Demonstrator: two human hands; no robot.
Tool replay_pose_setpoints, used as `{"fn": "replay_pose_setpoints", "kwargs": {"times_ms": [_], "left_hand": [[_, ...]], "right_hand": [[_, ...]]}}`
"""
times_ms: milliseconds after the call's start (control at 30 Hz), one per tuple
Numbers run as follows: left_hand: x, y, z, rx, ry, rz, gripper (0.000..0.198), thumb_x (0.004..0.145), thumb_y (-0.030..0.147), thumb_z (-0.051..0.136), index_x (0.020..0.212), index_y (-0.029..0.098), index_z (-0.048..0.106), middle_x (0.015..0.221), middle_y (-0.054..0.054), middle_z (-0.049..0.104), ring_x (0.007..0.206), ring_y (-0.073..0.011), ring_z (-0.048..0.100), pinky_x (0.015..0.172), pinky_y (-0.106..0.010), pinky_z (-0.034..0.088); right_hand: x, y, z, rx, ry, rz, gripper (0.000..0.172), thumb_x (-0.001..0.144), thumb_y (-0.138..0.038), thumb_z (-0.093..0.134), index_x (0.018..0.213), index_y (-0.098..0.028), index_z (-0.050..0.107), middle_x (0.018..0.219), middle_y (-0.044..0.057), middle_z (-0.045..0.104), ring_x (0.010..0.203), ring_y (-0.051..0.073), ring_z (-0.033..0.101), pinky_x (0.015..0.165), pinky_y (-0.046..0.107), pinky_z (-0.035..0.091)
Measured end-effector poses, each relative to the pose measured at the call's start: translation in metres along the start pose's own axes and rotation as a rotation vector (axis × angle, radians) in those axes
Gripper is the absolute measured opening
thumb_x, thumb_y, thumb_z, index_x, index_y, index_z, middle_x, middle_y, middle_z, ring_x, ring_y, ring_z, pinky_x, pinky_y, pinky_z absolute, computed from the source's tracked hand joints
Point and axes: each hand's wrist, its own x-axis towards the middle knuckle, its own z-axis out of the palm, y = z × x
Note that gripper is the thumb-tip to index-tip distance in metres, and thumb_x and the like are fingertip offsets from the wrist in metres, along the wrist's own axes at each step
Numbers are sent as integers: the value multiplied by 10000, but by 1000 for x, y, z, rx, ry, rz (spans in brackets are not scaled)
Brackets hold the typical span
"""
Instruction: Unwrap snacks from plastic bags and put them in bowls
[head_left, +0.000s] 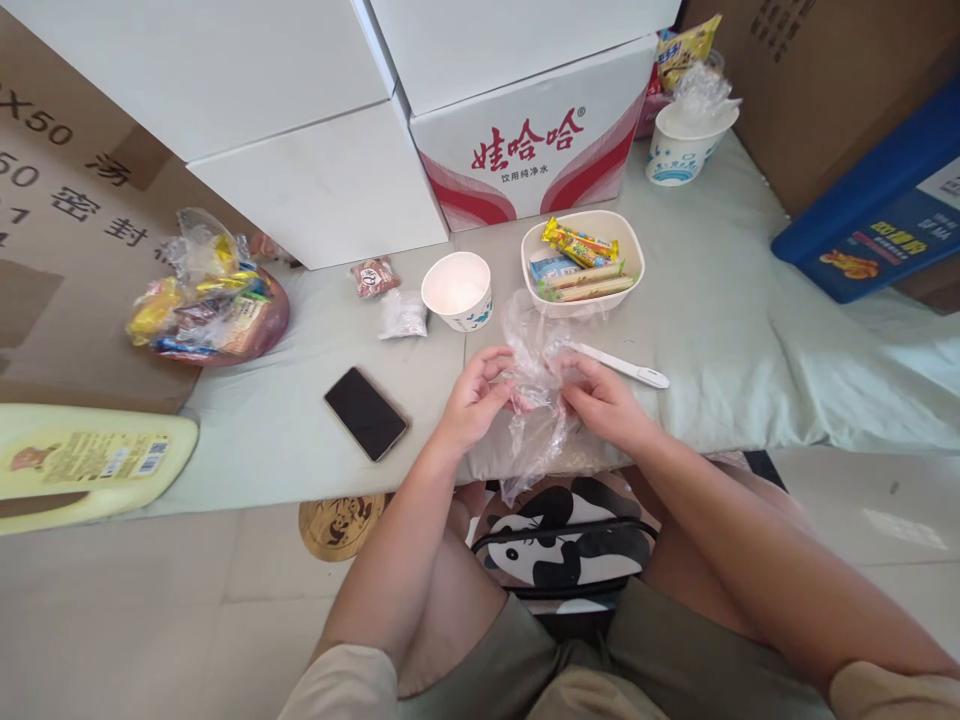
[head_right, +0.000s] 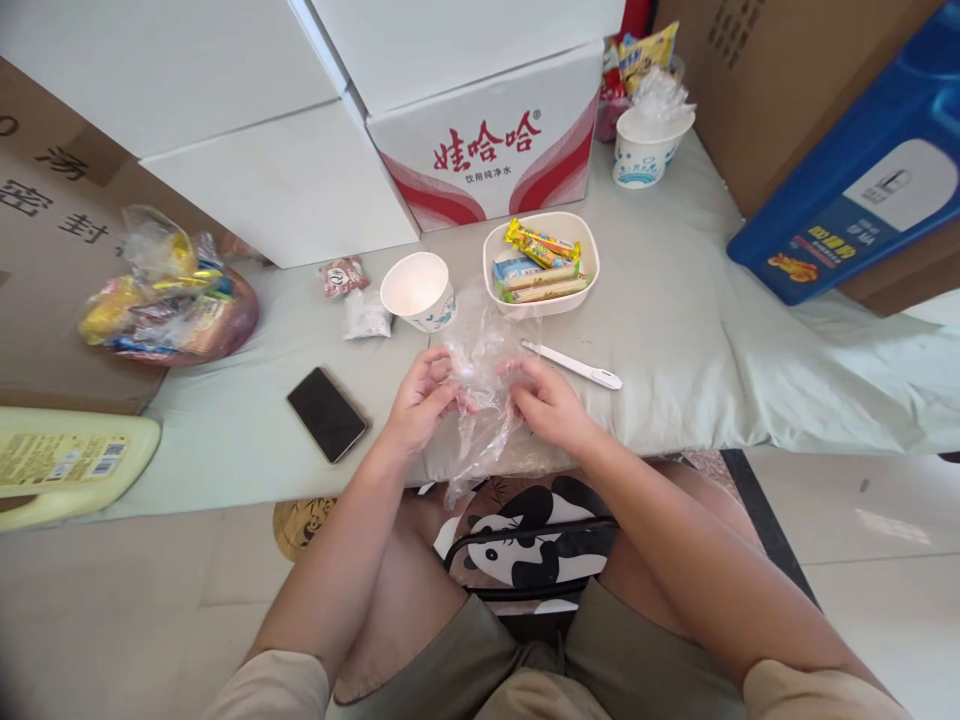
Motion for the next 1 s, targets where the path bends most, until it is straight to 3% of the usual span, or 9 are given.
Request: {"fn": "replay_pose_setpoints", "kwargs": {"times_ms": [100, 233, 333, 433, 500, 633, 767, 900, 1000], "left_hand": [[0, 2, 3, -28, -77, -112, 632, 751, 351, 772, 1313, 260, 497, 975, -34, 719, 750, -173, 707, 706, -299, 563], [2, 7, 5, -55, -26, -193, 422, 745, 348, 745, 1120, 208, 610, 710, 4, 676, 611, -159, 656, 605, -281, 544], [4, 10, 6, -113, 71, -208, 323, 696, 324, 717, 985, 209, 631, 635, 33, 632, 522, -142, 614, 521, -261, 513], [6, 10, 4, -58, 130, -200, 156, 671, 276, 655, 801, 190, 651, 636, 31, 617, 518, -115, 581, 507, -231, 476], [7, 9, 2, 21, 130, -153, 102, 678, 244, 614, 729, 180, 675, 668, 12, 640, 570, -109, 585, 543, -221, 467], [5, 6, -3, 133, 40, 36, 226, 763, 252, 533, 763, 186, 749, 830, -47, 721, 738, -148, 633, 670, -261, 493], [3, 8, -4, 277, -40, 197, 315, 852, 352, 501, 752, 183, 747, 801, -76, 710, 722, -175, 619, 686, -310, 491], [5, 11, -3, 414, 9, 244, 349, 882, 414, 523, 672, 186, 684, 688, -54, 659, 662, -160, 580, 660, -299, 459], [7, 11, -4, 432, 62, 226, 285, 838, 403, 597, 665, 182, 649, 659, -24, 609, 603, -129, 524, 585, -266, 402]], "right_hand": [[0, 0, -1, 21, 39, -129, 120, 769, -260, 585, 878, -240, 632, 990, 22, 670, 547, 104, 532, 539, 296, 466], [1, 1, -3, 30, 74, -158, 97, 770, -278, 618, 718, -210, 664, 1109, 55, 632, 668, 114, 562, 595, 292, 474], [1, 1, -5, 110, 142, -118, 61, 711, -263, 658, 752, -219, 669, 1127, 46, 623, 746, 133, 578, 632, 287, 458], [-1, 0, -6, 175, 185, -55, 155, 669, -263, 640, 821, -231, 645, 1153, 29, 618, 728, 127, 561, 632, 285, 433], [0, -2, -7, 220, 222, 37, 216, 653, -257, 600, 867, -240, 626, 1052, 14, 637, 646, 113, 524, 595, 278, 407], [3, -9, -8, 380, 234, 219, 313, 657, -301, 591, 968, -263, 590, 945, 6, 638, 645, 141, 559, 582, 286, 428], [5, -13, -10, 511, 180, 252, 354, 735, -482, 565, 1015, -267, 588, 1093, 43, 643, 736, 182, 620, 671, 348, 517], [4, -11, -13, 466, 210, 225, 318, 704, -381, 604, 996, -259, 573, 1112, 47, 655, 770, 181, 634, 743, 353, 543], [4, -11, -15, 511, 205, 170, 311, 775, -484, 525, 976, -253, 579, 1122, 70, 659, 814, 212, 654, 752, 382, 549]]}}
